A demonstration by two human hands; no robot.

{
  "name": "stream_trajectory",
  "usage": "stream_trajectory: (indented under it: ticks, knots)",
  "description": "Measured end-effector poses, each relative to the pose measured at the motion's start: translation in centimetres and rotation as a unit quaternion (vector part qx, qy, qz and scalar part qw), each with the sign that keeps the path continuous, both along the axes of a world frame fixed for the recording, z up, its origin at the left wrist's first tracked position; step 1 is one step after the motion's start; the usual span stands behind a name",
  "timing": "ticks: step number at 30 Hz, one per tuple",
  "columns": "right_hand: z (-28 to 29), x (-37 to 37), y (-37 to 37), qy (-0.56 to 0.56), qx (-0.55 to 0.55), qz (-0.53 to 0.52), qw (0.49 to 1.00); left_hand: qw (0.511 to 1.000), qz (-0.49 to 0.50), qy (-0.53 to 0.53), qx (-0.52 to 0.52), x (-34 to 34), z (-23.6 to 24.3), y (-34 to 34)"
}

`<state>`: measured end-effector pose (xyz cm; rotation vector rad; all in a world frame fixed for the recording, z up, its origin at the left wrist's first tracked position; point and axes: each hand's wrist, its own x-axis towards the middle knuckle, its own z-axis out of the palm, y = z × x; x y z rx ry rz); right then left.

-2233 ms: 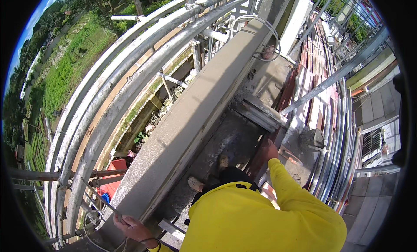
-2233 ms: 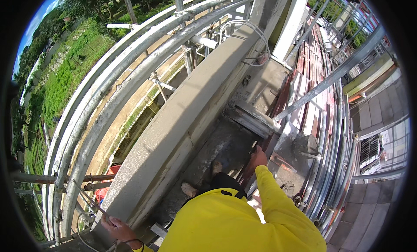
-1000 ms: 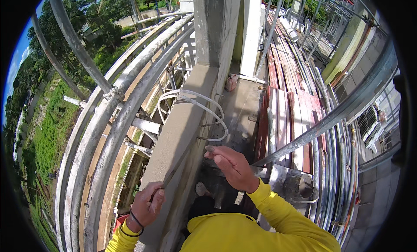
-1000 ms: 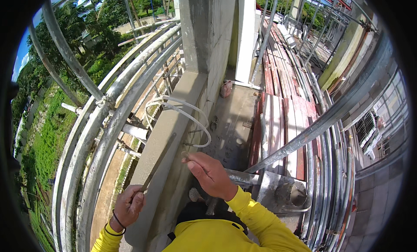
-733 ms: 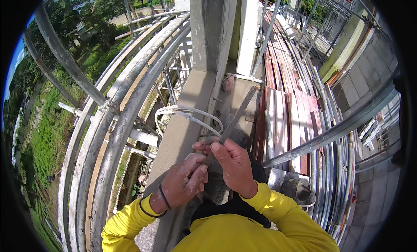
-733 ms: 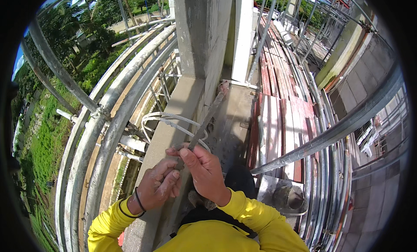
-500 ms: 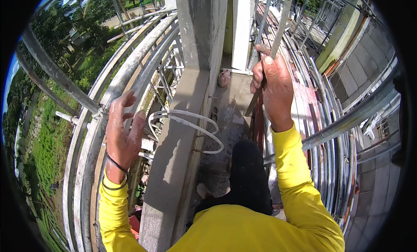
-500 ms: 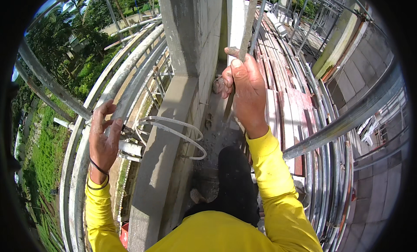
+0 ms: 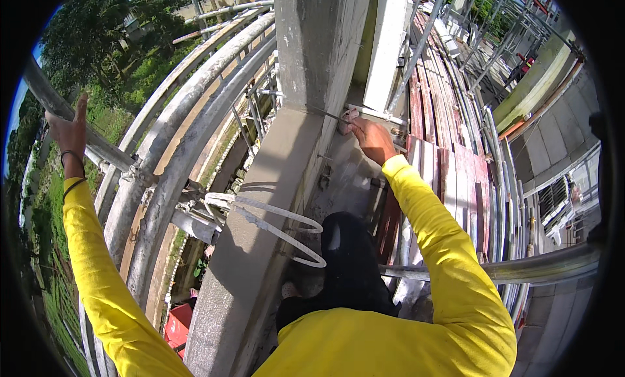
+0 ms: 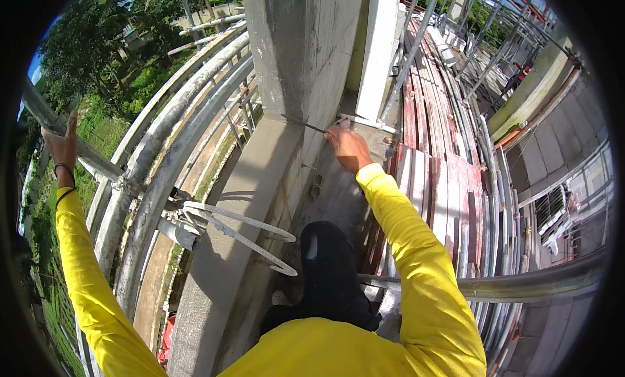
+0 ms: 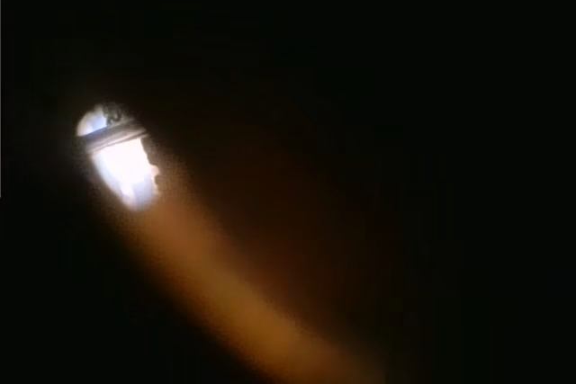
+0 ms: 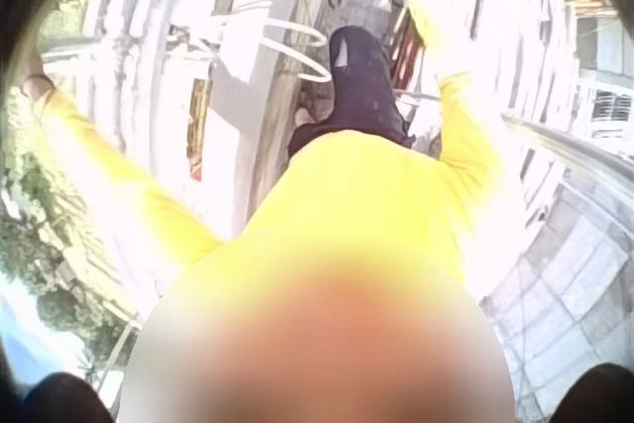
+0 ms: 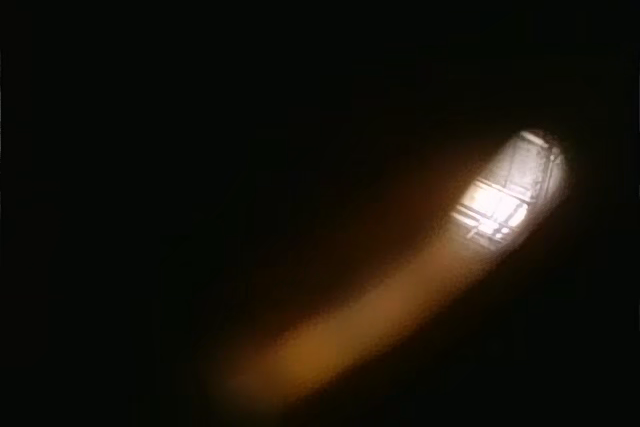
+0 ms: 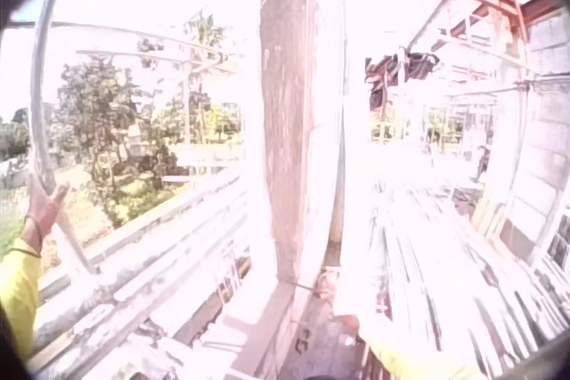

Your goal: The person smooths a freshly poured concrete beam on scaffolding using a blue sponge and a metal trowel. They repeatedly rub and scrape the surface to level and finish the concrete.

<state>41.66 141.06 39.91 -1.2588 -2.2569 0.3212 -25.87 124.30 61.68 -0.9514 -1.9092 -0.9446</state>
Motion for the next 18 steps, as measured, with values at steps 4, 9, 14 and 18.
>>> stream_trajectory:
  ticks: [4, 9, 14, 18]
  knots:
    - [-5.6, -1.0, 5.5, 0.005, 0.053, 0.062, 0.997, 0.994, 0.109, -0.015, -0.029, -4.3, -0.7, 2.0]
    - [-7.5, -3.4, 8.0, -0.035, 0.055, 0.050, 0.997, 0.976, 0.202, 0.057, -0.061, -11.8, -2.8, 1.5]
    - [-7.6, -3.6, 9.1, -0.070, 0.055, 0.044, 0.995, 0.981, 0.161, 0.101, -0.039, -15.2, -3.5, 2.4]
    - [-7.0, -3.5, 9.7, -0.108, 0.055, 0.057, 0.991, 0.978, 0.193, 0.051, -0.060, -18.3, -4.2, 2.4]
